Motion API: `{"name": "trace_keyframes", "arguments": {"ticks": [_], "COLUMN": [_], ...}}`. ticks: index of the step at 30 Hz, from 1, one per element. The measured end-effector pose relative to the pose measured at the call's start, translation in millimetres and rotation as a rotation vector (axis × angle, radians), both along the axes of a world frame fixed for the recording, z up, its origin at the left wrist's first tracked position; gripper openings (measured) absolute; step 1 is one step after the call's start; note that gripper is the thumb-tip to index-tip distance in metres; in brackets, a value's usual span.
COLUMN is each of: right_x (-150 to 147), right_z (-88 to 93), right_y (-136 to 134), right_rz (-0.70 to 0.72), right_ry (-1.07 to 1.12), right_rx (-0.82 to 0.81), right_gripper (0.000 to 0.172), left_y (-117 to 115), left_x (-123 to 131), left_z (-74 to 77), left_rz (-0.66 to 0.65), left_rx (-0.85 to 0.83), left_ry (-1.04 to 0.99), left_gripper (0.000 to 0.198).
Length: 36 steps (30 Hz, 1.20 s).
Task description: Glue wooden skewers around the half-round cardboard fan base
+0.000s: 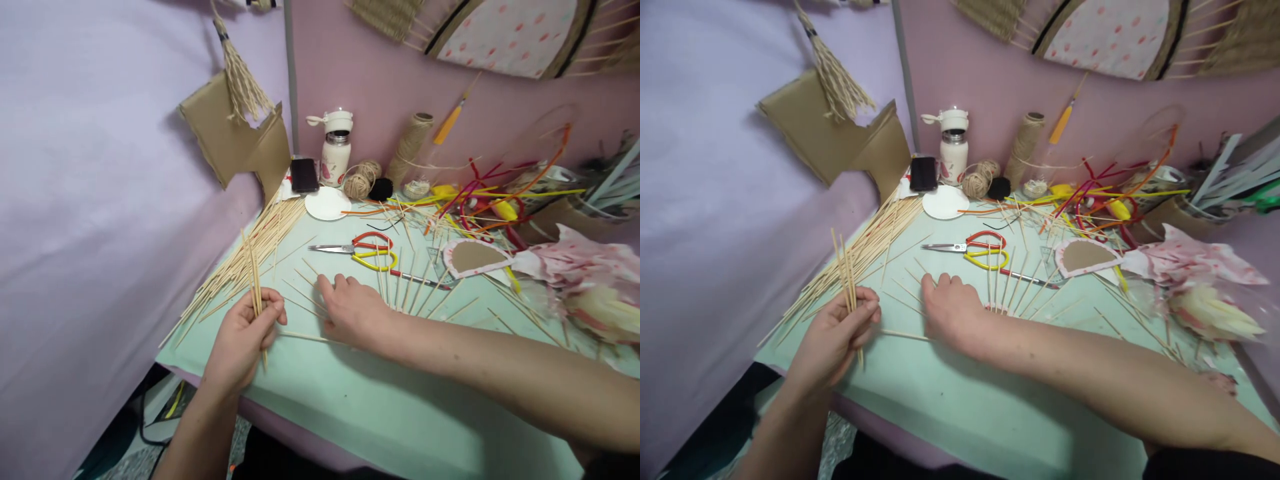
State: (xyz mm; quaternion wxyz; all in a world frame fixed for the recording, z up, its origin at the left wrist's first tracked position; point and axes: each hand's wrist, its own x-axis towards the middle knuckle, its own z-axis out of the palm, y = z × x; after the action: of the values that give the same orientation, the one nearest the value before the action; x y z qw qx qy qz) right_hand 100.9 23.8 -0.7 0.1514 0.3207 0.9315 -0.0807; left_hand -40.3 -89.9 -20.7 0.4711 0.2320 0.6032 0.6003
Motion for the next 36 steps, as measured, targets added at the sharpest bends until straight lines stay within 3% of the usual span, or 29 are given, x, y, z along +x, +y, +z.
{"name": "trace_keyframes", "arguments": {"ticks": [8,11,14,18,21,23,26,29,32,34,36], "right_x": [-9.9,-7.0,-7.1,-15.1,-21.2,-20.2,-5.4,24.4,60.0,80.3,94.5], "right_z": [-20.5,-8.2,16.4,43.8,48.0,48.0,52.9,60.2,56.2,44.9,29.7], "right_y": [15.0,28.8,36.8,25.6,8.5,2.0,10.5,44.3,87.5,107.4,114.1], "right_rz": [0.0,-0.004,-0.06,-0.044,0.033,0.056,0.065,-0.056,-0.172,-0.129,-0.01], "right_ry": [0.0,0.041,0.186,0.428,0.57,0.641,0.678,0.685,0.573,0.435,0.363], "right_rx": [-0.047,-0.034,0.001,-0.083,-0.146,-0.186,-0.265,-0.192,-0.003,0.029,-0.014], "right_gripper": [0.03,0.028,0.025,0.019,0.016,0.017,0.019,0.022,0.014,0.016,0.023], "left_y": [-4.4,-4.8,2.3,27.3,48.4,59.2,72.4,89.8,117.1,138.3,158.0], "left_x": [-5.5,-6.7,-4.6,6.1,16.2,19.4,13.4,-4.3,-22.8,-29.2,-28.9], "left_z": [-6.9,-5.8,1.8,17.1,23.3,25.3,32.0,44.2,49.7,43.9,31.8], "left_rz": [-0.002,0.023,0.059,0.078,0.02,0.052,0.105,0.041,-0.133,-0.292,-0.514], "left_rx": [0.034,0.057,0.104,0.208,0.244,0.247,0.268,0.267,0.133,0.073,0.024], "left_ry": [-0.046,-0.053,-0.064,-0.117,-0.206,-0.217,-0.161,0.046,0.588,1.026,1.299], "left_gripper": [0.028,0.028,0.029,0.037,0.039,0.04,0.04,0.041,0.033,0.021,0.014]}}
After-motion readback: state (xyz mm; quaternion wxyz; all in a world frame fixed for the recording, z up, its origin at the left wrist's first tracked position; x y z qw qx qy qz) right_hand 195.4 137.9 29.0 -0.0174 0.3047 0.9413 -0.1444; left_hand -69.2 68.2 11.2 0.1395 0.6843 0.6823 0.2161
